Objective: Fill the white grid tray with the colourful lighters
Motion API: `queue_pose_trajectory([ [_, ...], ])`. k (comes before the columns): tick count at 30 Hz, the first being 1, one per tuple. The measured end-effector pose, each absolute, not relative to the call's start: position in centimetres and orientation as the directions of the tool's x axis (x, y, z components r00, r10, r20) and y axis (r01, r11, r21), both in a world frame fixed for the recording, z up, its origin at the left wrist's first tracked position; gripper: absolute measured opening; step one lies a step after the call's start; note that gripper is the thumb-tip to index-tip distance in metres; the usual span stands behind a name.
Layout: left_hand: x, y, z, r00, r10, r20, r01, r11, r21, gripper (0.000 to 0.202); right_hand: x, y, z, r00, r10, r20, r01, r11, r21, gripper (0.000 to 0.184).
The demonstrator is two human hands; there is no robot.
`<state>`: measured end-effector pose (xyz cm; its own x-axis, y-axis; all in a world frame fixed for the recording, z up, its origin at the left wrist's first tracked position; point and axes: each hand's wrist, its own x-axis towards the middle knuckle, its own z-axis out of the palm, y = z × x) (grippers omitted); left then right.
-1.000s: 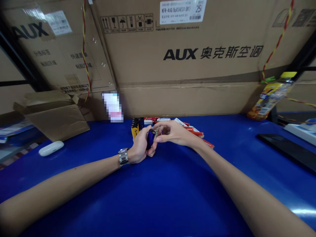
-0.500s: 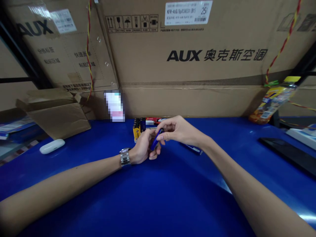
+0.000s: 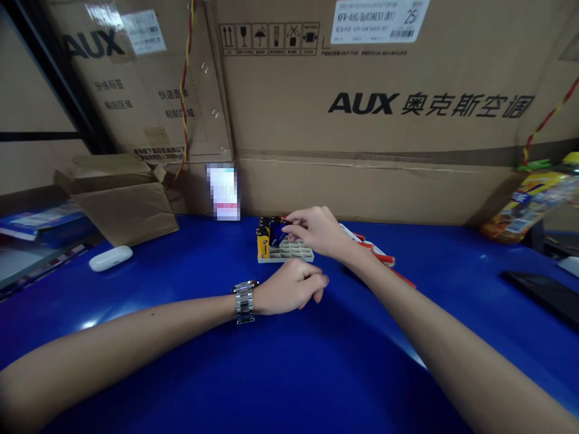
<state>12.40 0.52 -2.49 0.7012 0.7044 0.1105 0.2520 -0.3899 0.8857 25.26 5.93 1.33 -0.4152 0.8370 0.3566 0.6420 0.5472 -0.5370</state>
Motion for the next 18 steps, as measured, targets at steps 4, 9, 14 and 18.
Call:
queue_pose_trajectory([
  [4, 12.5, 0.7, -2.6, 0.708, 0.696, 0.12, 0.245, -0.402, 0.882, 0.031, 23.3, 6.3, 2.2, -0.534, 0.77, 0.349, 0.742, 0.625, -0.242, 0.025],
  [9, 12.4, 0.6, -2.6, 0.716, 0.684, 0.139, 0.238, -0.426, 0.873, 0.028, 22.9, 6.7, 3.2, -0.605, 0.728, 0.322, 0.73, 0.669, -0.14, 0.021],
  [14, 12.4, 0.6, -2.7, 0.714, 0.678, 0.173, 0.23, -0.461, 0.857, 0.029, 23.1, 6.9, 3.5, -0.626, 0.747, 0.223, 0.755, 0.653, -0.066, 0.021],
  [18, 12.5, 0.7, -2.7, 0.713, 0.676, 0.184, 0.237, -0.48, 0.845, 0.029, 23.5, 6.6, 3.7, -0.565, 0.782, 0.261, 0.794, 0.602, -0.085, 0.032],
])
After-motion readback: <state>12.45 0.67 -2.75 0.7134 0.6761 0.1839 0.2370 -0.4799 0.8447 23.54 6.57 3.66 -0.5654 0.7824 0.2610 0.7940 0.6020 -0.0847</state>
